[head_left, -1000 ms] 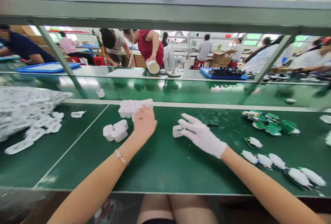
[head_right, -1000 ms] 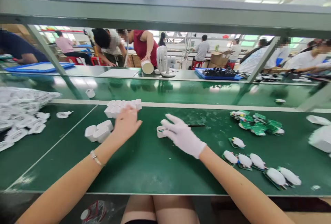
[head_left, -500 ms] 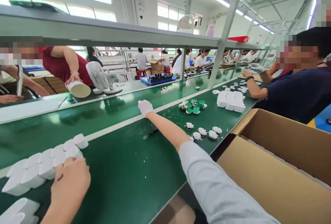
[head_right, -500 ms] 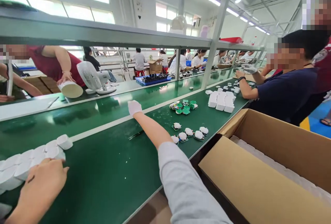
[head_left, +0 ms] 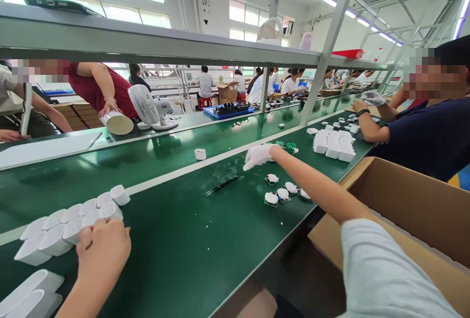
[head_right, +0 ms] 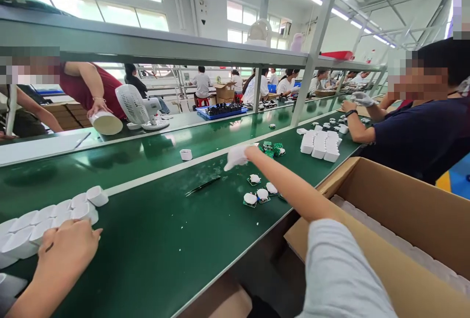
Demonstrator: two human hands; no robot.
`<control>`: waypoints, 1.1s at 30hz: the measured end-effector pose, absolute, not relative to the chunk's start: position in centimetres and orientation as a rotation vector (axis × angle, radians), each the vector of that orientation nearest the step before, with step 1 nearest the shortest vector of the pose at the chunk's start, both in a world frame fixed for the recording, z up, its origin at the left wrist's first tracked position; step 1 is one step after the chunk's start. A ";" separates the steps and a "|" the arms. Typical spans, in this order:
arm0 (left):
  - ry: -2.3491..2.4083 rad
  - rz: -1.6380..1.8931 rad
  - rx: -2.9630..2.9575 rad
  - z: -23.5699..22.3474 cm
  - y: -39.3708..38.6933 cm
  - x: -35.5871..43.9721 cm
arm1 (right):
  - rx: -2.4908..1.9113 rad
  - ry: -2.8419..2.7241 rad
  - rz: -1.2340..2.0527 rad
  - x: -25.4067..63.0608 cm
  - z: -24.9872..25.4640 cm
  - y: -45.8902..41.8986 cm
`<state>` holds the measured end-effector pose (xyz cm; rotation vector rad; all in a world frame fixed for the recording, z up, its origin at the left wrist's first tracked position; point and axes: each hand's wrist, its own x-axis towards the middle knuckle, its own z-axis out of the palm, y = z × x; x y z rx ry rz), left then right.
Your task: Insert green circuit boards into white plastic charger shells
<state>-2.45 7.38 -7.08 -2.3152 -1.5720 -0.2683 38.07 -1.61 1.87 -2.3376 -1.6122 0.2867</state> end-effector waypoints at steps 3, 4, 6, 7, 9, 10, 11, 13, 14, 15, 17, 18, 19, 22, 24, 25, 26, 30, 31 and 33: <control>-1.463 -0.441 -2.437 -7.4 7.2 -1.1 | -2.497 -1.625 0.417 40.6 0.4 -6.4; -1.457 -0.525 -2.486 -7.5 6.9 -0.4 | -2.529 -1.616 0.420 41.0 -0.3 -7.6; -1.485 -0.705 -2.574 -7.6 6.3 1.0 | -2.570 -1.574 0.380 41.0 -1.9 -9.0; -1.502 -0.796 -2.619 -7.7 5.9 1.7 | -2.575 -1.545 0.343 40.7 -2.5 -9.3; -1.532 -0.967 -2.715 -7.9 5.2 2.9 | -2.543 -1.498 0.260 39.6 -3.2 -9.3; -1.549 -1.043 -2.754 -8.0 4.9 3.3 | -2.498 -1.496 0.224 38.8 -3.3 -9.2; -1.568 -1.117 -2.777 -8.2 4.6 3.6 | -2.434 -1.516 0.203 37.8 -3.3 -8.9; -1.607 -1.233 -2.813 -8.5 4.3 3.9 | -2.264 -1.618 0.207 35.2 -3.3 -8.4; -1.649 -1.272 -2.832 -8.5 4.2 4.0 | -2.164 -1.693 0.230 33.8 -3.4 -8.1; -1.715 -1.301 -2.858 -8.6 4.1 4.0 | -2.056 -1.782 0.266 32.4 -3.5 -7.7; -1.874 -1.347 -2.937 -8.6 4.0 3.9 | -1.846 -1.964 0.352 29.9 -4.2 -7.0; -1.936 -1.381 -2.978 -8.6 4.0 3.8 | -1.754 -2.049 0.397 28.9 -4.5 -6.6; -1.972 -1.427 -3.008 -8.5 4.0 3.8 | -1.674 -2.127 0.441 28.2 -4.8 -6.2; -1.951 -1.546 -3.058 -8.5 3.9 3.7 | -1.615 -2.209 0.461 27.1 -4.9 -5.0; -1.943 -1.570 -3.053 -8.5 3.7 3.8 | -1.733 -2.148 0.414 26.8 -4.4 -4.6; -1.936 -1.583 -3.052 -8.4 3.6 3.9 | -1.805 -2.116 0.400 26.6 -4.2 -4.5; -1.926 -1.597 -3.055 -8.4 3.4 3.9 | -1.865 -2.097 0.397 26.4 -4.0 -4.3; -1.849 -1.610 -3.146 -8.1 2.8 4.1 | -1.918 -2.114 0.417 25.3 -4.0 -3.4; -1.827 -1.594 -3.175 -8.1 2.7 4.1 | -1.919 -2.105 0.411 25.0 -4.1 -3.2; -1.770 -1.562 -3.193 -8.0 2.5 4.1 | -1.902 -2.000 0.428 24.5 -4.3 -3.0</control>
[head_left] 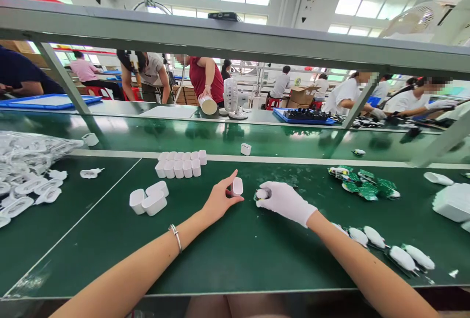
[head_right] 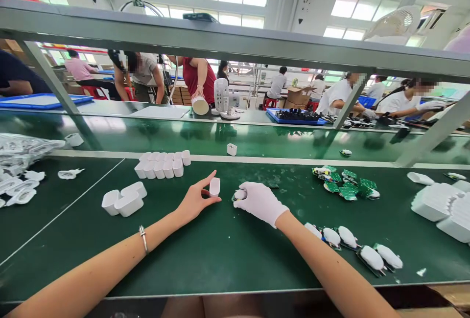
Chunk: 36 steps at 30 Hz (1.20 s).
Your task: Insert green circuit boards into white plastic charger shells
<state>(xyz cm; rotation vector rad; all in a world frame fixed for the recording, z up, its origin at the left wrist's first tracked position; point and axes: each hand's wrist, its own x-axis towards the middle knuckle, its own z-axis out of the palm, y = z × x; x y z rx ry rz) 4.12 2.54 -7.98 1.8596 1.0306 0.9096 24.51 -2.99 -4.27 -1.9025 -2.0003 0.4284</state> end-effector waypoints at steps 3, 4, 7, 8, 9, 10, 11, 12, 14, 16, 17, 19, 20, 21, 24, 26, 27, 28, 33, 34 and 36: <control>1.021 0.945 1.984 -7.8 2.3 4.2 | -1.688 -1.690 0.616 23.8 -4.4 -3.6; 1.014 0.958 2.021 -7.8 2.2 4.2 | -1.582 -1.598 0.695 23.5 -4.4 -4.0; 0.976 1.028 2.045 -7.5 1.9 4.3 | -1.348 -1.484 0.801 22.7 -4.6 -5.1; 0.950 1.030 2.030 -7.4 1.8 4.2 | -1.318 -1.481 0.785 22.5 -4.8 -5.4; 0.918 1.005 2.018 -7.3 1.8 4.2 | -1.301 -1.484 0.764 22.2 -5.0 -5.5; 0.890 0.962 2.014 -7.3 1.7 4.1 | -1.299 -1.486 0.749 22.0 -5.3 -5.6; 0.868 0.906 2.021 -7.2 1.7 4.0 | -1.310 -1.478 0.747 21.9 -5.5 -5.6; 0.852 0.850 2.046 -7.2 1.6 3.9 | -1.326 -1.458 0.760 21.8 -5.7 -5.5; 0.830 0.790 2.159 -7.2 1.5 3.6 | -1.352 -1.372 0.805 21.6 -6.0 -5.2; 0.795 0.788 2.305 -7.3 1.4 3.4 | -1.350 -1.271 0.799 21.6 -6.1 -5.1; 0.772 0.798 2.372 -7.3 1.3 3.3 | -1.335 -1.234 0.770 21.6 -6.1 -5.1; 0.731 0.850 2.464 -7.5 1.2 3.2 | -1.262 -1.221 0.673 21.8 -6.0 -5.2; 0.714 0.892 2.493 -7.6 1.3 3.2 | -1.207 -1.246 0.615 21.9 -6.1 -5.3; 0.692 0.944 2.520 -7.7 1.3 3.2 | -1.149 -1.287 0.553 22.0 -6.1 -5.4; 0.615 1.114 2.599 -8.0 1.6 3.2 | -1.048 -1.469 0.343 22.3 -6.4 -5.8; 0.558 1.192 2.650 -8.0 1.8 3.1 | -1.063 -1.591 0.165 22.4 -6.5 -5.9; 0.529 1.226 2.669 -8.0 1.9 3.1 | -1.063 -1.640 0.066 22.4 -6.5 -5.9; 0.494 1.263 2.683 -8.0 2.0 3.2 | -1.044 -1.680 -0.031 22.5 -6.4 -5.9; 0.315 1.466 2.665 -7.9 2.3 3.4 | -0.888 -1.789 -0.284 22.5 -6.2 -5.7; 0.301 1.478 2.664 -7.8 2.3 3.4 | -0.883 -1.805 -0.303 22.5 -6.2 -5.6; 0.293 1.481 2.673 -7.9 2.3 3.4 | -0.880 -1.839 -0.344 22.4 -6.4 -5.4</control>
